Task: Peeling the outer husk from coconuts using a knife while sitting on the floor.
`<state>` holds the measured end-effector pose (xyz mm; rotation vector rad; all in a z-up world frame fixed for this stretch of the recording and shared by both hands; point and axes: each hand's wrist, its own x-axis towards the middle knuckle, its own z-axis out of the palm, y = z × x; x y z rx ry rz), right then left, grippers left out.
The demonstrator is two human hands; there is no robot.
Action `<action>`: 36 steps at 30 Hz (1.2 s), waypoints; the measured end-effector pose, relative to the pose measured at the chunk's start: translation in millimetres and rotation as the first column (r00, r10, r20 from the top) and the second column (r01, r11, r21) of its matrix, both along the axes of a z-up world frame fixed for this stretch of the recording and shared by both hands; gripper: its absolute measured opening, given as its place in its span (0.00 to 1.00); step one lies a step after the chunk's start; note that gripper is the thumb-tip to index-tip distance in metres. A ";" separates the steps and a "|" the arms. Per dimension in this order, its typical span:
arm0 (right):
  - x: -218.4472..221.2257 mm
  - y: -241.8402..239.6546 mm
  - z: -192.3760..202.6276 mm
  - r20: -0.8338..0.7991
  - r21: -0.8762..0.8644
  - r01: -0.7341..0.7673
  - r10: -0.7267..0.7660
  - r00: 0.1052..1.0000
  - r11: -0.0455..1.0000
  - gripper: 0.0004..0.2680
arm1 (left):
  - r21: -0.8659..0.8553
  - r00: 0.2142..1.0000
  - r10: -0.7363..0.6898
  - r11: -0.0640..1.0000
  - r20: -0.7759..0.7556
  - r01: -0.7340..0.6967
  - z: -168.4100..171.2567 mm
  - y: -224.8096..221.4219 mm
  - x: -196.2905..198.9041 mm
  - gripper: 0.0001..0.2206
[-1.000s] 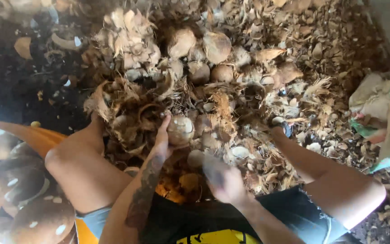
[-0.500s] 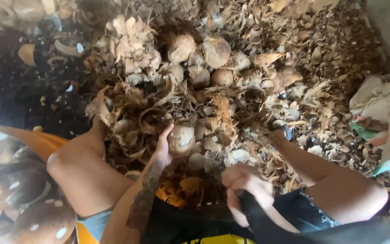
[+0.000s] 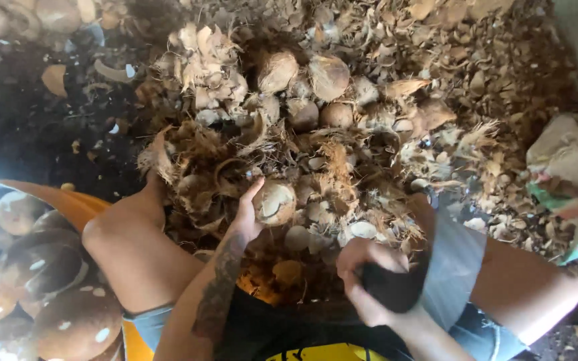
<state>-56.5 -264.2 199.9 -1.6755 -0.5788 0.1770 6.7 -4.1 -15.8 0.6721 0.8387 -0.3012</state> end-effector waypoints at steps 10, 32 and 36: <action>-12.0 -28.2 -158.5 -0.846 -0.274 0.000 -0.241 0.476 0.962 0.08 | -0.208 0.970 0.077 0.978 0.229 -0.028 38.2 9.0 0.1 0.25; 17.3 -5.5 -47.8 -0.561 -0.547 -0.206 -0.173 0.809 0.811 0.18 | -0.379 0.846 0.150 0.923 0.512 0.066 36.6 4.0 0.2 0.33; 17.3 -1.9 25.0 -0.331 -0.180 -0.034 -0.028 0.943 0.983 0.07 | -0.188 0.792 -0.030 0.965 0.610 0.181 28.4 2.3 12.0 0.39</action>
